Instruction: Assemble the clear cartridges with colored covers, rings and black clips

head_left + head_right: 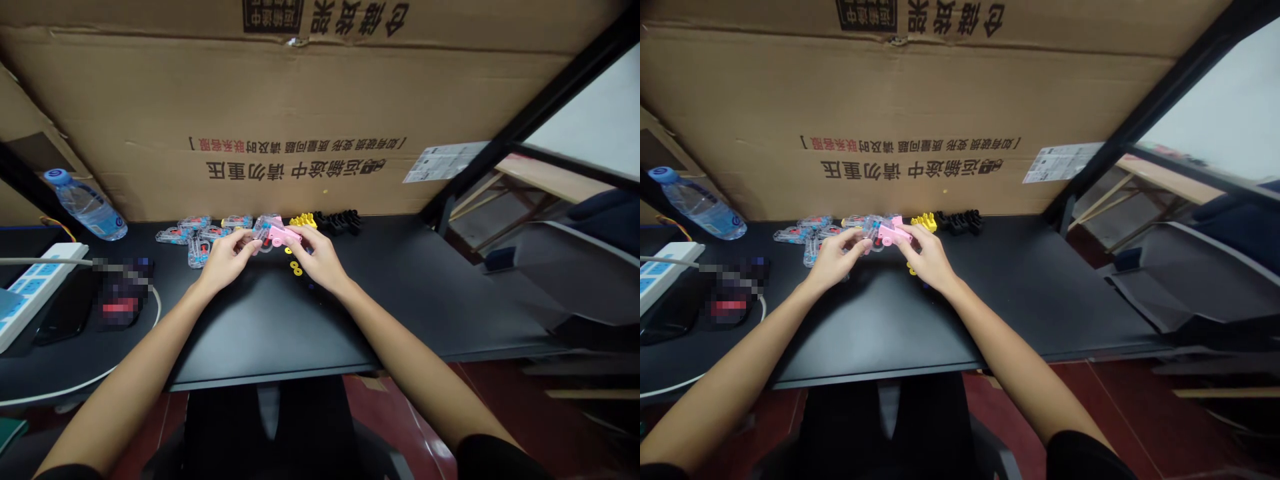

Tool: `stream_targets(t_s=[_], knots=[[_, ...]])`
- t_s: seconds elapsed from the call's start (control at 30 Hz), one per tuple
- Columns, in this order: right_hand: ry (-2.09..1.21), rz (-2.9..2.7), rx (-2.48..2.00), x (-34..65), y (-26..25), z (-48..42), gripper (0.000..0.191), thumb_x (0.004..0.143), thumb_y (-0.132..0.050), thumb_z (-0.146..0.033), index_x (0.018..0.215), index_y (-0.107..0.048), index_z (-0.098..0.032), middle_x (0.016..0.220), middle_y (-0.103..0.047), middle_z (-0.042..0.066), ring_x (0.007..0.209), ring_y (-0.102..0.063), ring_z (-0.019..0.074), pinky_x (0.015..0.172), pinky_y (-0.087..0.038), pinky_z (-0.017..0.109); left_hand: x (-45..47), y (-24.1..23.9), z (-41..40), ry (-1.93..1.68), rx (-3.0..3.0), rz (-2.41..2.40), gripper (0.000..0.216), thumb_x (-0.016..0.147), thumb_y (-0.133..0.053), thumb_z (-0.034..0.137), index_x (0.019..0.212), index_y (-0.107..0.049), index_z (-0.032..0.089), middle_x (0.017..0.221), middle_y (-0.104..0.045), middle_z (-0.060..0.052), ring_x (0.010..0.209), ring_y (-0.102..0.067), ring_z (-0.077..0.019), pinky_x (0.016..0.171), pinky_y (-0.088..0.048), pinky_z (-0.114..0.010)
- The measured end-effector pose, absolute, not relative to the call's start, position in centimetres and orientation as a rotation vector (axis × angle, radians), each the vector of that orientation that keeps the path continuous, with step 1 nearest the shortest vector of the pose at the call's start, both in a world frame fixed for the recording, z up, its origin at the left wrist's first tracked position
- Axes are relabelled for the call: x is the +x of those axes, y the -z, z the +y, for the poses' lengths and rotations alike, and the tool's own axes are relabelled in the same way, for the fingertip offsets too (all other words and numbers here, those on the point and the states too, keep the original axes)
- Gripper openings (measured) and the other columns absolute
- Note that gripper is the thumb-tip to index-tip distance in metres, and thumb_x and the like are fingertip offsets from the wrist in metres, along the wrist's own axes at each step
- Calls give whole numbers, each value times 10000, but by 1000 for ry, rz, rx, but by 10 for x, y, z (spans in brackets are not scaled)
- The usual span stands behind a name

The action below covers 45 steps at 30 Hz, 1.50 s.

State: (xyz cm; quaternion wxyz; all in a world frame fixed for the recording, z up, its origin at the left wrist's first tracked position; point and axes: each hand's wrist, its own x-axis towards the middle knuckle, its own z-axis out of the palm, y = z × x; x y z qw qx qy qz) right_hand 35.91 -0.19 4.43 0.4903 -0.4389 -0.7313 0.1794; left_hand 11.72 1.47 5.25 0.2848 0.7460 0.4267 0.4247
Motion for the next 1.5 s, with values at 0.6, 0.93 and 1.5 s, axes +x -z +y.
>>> stream_targets(t_s=[0.6, 0.93, 1.5], knots=[[-1024, -1694, -1051, 354, -47, -3, 447, 910, -776, -621, 976, -779, -179, 923, -774, 64, 823, -683, 216, 794, -573, 368, 123, -55, 9, -947, 1858, 1006, 441, 959, -679, 607, 808, -671, 194, 768, -703, -19, 734, -645, -188, 722, -544, -313], [-972, -1709, -1061, 350, -45, -4, 453, 966, -709, -637, 964, -752, -185, 919, -757, 55, 829, -672, 204, 789, -561, 353, 124, -50, 9, -877, 1819, 979, 424, 964, -678, 597, 920, -724, 177, 899, -799, -75, 835, -728, -240, 800, -573, -363], [-724, -1591, -1064, 356, -42, 3, 418, 994, -696, -618, 1003, -766, -206, 1026, -738, 71, 982, -684, 230, 890, -556, 361, 120, -54, 13, -1094, 1830, 1043, 377, 992, -643, 573, 997, -695, 200, 954, -787, -58, 903, -730, -228, 878, -560, -353]])
